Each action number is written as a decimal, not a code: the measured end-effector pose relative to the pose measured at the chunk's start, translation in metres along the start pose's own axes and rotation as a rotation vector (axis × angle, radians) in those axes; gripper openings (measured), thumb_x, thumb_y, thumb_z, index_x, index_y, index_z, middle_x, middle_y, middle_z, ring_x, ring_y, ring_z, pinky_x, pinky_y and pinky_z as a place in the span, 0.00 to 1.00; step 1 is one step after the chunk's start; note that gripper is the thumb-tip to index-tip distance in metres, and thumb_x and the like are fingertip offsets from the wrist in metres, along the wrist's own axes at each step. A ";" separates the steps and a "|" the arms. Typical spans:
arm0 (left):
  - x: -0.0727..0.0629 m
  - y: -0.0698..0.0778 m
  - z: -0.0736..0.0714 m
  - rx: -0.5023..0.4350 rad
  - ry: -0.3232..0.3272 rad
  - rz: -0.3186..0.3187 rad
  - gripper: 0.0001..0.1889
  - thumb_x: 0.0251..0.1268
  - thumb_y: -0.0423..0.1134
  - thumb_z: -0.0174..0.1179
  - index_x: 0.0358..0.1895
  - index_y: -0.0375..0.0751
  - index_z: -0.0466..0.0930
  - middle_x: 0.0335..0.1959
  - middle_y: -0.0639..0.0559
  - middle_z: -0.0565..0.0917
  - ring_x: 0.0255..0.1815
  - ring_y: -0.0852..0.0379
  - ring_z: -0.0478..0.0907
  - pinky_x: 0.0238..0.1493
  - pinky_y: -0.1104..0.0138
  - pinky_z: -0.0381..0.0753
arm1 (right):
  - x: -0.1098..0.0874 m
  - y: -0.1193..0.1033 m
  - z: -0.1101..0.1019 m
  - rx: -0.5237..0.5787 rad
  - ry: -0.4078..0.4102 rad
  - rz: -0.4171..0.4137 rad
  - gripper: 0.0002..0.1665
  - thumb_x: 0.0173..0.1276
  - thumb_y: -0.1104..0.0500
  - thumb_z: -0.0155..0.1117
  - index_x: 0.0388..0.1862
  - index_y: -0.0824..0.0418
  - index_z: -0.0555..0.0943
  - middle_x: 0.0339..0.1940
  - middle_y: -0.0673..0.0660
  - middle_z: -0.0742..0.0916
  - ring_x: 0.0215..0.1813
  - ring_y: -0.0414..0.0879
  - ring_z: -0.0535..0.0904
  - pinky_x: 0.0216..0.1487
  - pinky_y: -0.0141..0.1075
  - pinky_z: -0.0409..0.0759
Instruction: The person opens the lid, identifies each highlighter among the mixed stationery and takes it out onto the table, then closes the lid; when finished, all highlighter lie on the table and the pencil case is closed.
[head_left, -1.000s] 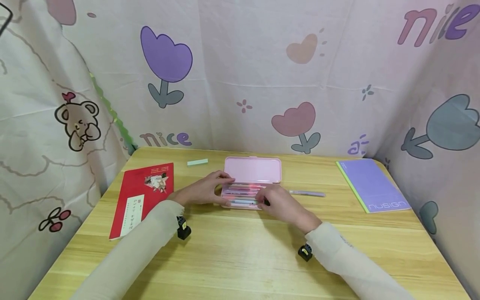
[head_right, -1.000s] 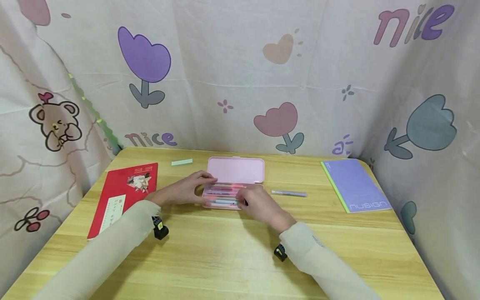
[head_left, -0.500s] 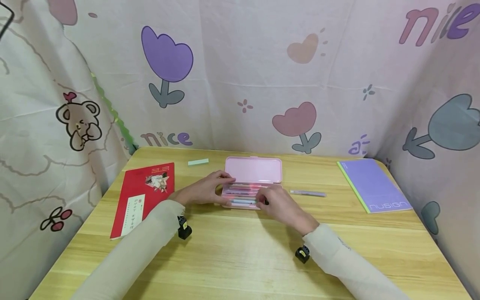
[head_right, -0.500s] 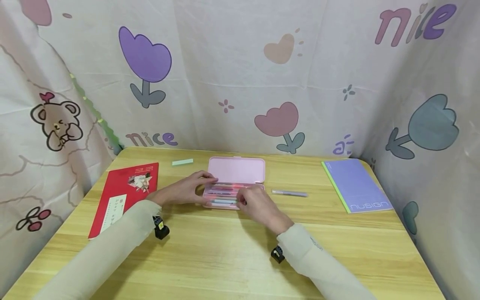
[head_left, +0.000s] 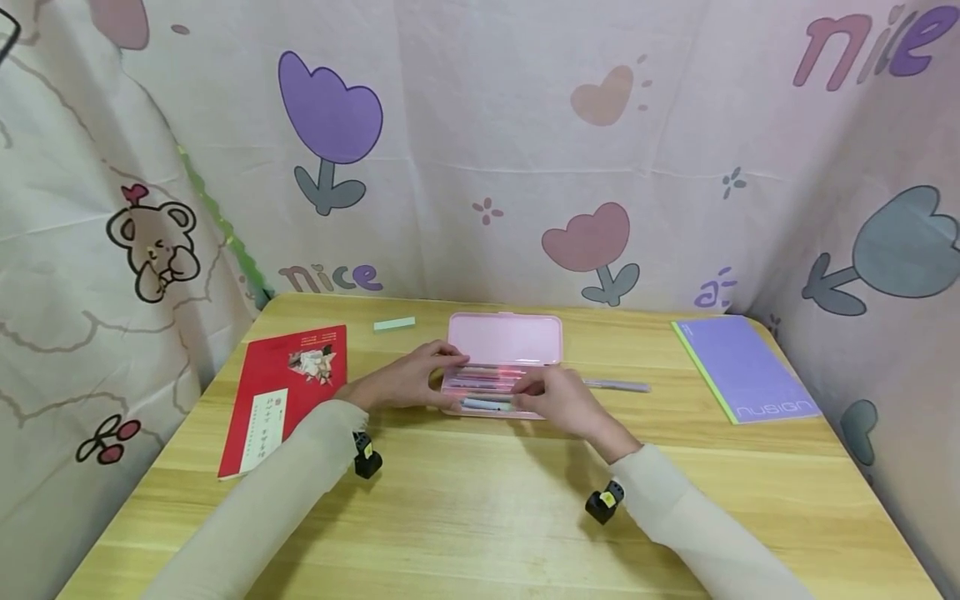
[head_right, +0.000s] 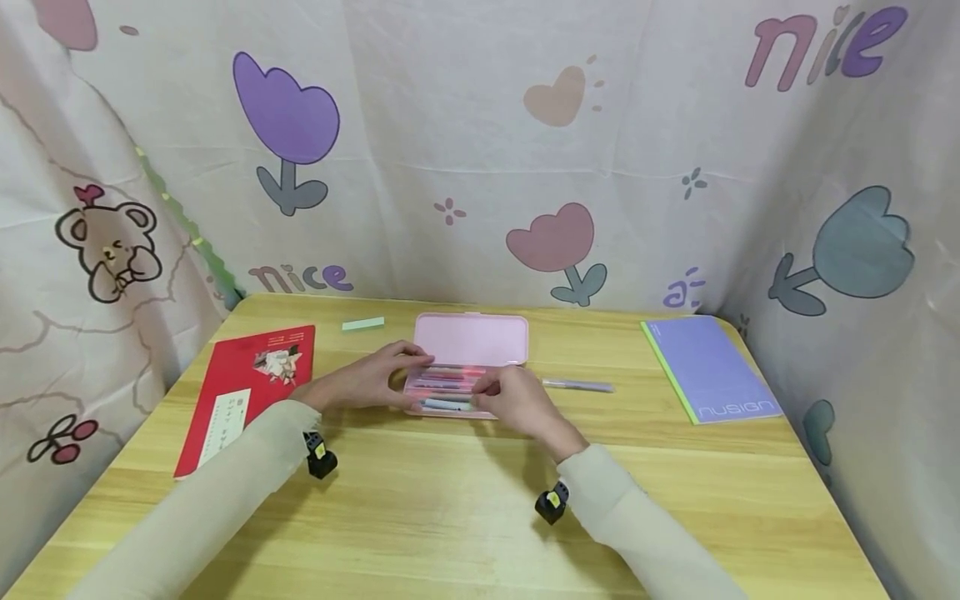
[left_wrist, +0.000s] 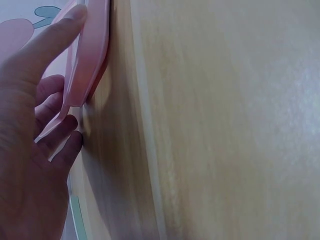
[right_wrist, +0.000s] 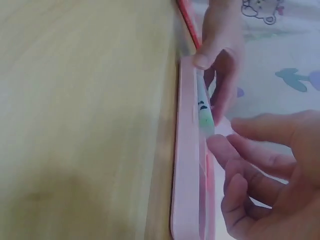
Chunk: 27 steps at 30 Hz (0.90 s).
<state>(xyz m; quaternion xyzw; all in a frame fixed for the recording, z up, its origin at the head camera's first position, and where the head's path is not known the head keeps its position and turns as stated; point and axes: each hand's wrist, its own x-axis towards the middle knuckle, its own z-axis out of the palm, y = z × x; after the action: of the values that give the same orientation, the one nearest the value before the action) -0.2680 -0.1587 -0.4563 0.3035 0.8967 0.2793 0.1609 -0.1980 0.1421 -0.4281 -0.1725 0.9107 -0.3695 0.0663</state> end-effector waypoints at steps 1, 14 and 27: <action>0.000 0.000 0.000 0.001 0.000 0.000 0.51 0.60 0.67 0.76 0.84 0.52 0.70 0.82 0.47 0.67 0.80 0.44 0.64 0.82 0.37 0.69 | 0.001 0.001 0.001 0.002 -0.013 -0.022 0.05 0.72 0.63 0.75 0.45 0.61 0.93 0.39 0.53 0.92 0.39 0.41 0.84 0.43 0.35 0.85; 0.000 -0.001 0.001 -0.003 0.006 0.007 0.50 0.61 0.65 0.77 0.84 0.52 0.70 0.81 0.48 0.68 0.78 0.46 0.65 0.82 0.39 0.69 | 0.001 0.003 0.010 -0.125 0.012 -0.068 0.03 0.72 0.67 0.74 0.43 0.62 0.91 0.34 0.51 0.87 0.36 0.42 0.78 0.38 0.34 0.79; 0.000 -0.002 0.001 0.003 0.002 0.008 0.50 0.61 0.66 0.77 0.84 0.52 0.69 0.81 0.48 0.67 0.79 0.45 0.65 0.82 0.39 0.69 | -0.036 0.062 -0.065 -0.105 0.227 -0.054 0.09 0.72 0.65 0.76 0.49 0.62 0.90 0.41 0.55 0.88 0.42 0.45 0.82 0.44 0.32 0.84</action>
<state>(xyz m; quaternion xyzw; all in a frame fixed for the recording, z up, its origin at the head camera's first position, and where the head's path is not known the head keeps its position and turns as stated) -0.2684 -0.1600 -0.4582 0.3070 0.8960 0.2790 0.1586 -0.1972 0.2394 -0.4249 -0.1571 0.9254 -0.3402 -0.0563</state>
